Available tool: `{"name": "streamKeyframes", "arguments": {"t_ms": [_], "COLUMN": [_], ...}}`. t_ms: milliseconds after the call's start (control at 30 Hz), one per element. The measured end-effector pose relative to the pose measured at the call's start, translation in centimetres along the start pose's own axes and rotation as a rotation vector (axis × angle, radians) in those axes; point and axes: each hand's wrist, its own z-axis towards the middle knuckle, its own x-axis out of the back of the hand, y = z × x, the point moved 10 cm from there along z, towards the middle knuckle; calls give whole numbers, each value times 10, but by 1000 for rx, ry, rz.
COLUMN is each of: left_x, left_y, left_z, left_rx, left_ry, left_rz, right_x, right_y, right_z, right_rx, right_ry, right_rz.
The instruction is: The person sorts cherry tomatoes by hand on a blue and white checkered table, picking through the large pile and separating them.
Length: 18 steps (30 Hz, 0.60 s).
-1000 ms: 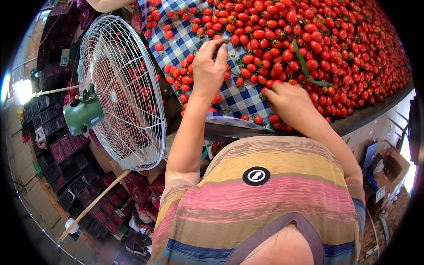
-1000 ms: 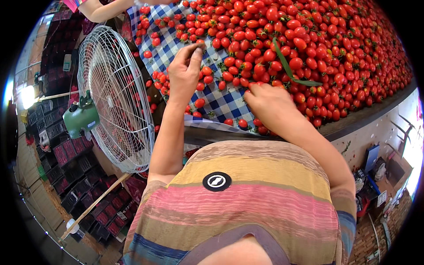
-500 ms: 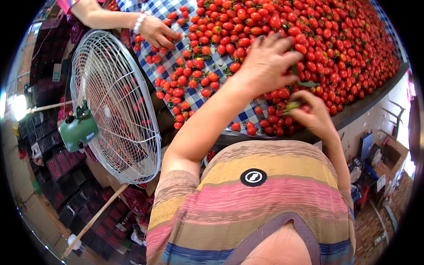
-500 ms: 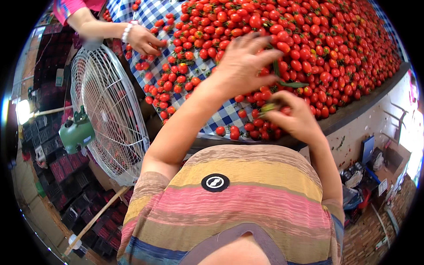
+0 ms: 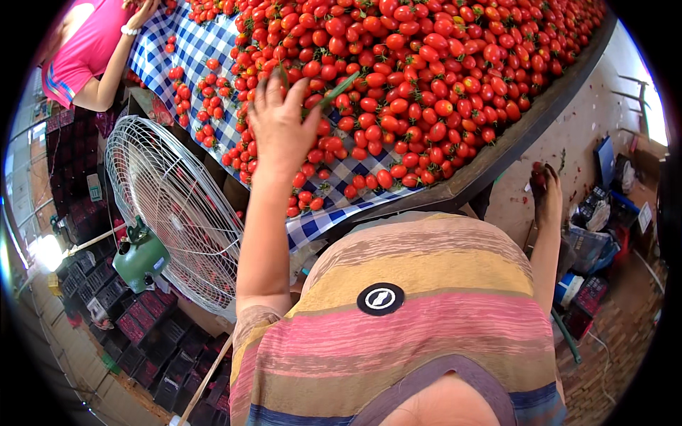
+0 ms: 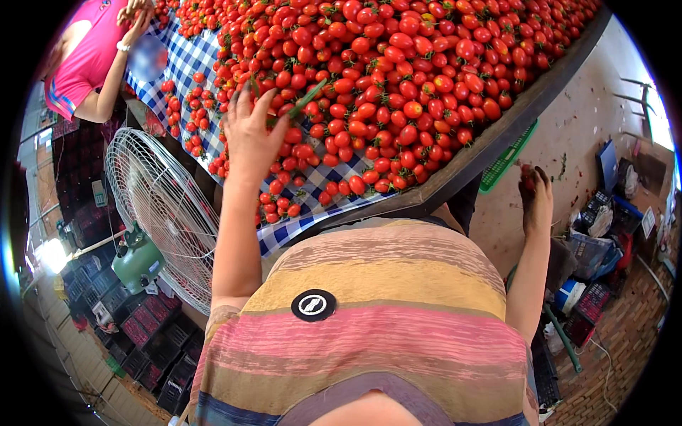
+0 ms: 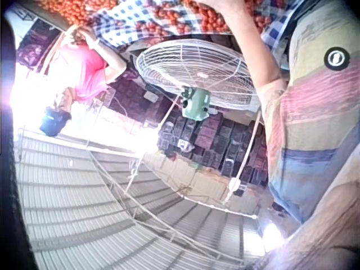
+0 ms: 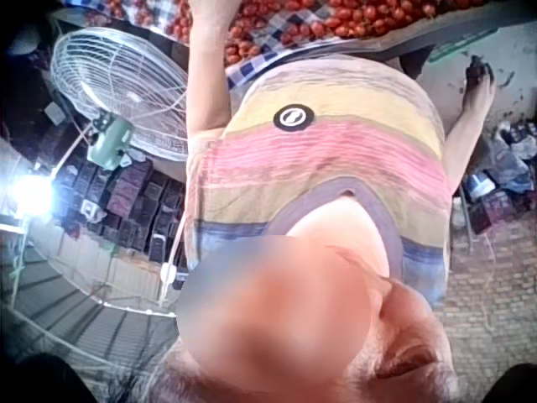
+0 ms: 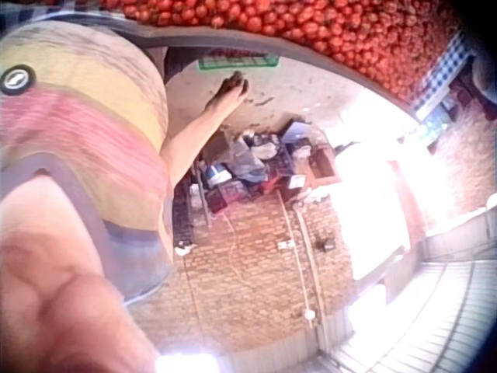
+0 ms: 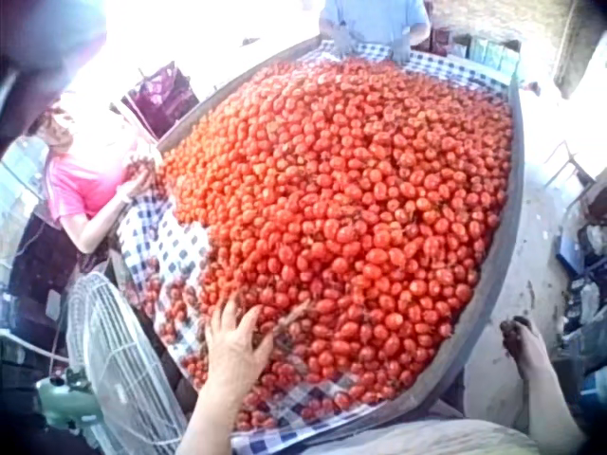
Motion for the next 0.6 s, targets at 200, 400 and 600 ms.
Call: {"name": "streamKeyframes", "arguments": {"t_ms": [200, 400, 600], "left_x": [8, -23, -16], "left_y": [210, 190, 50], "left_z": [-7, -56, -98], "left_rx": [-598, -668, -249], "left_ry": [-76, -182, -333], "left_rz": [-598, -503, -333], "right_x": [-19, -147, -318], "right_y": [-94, -192, -179], "right_z": [9, -83, -153], "right_rx": [635, 1047, 1257], "right_ry": [233, -52, -656], "right_rz": [-666, -447, -788]}}
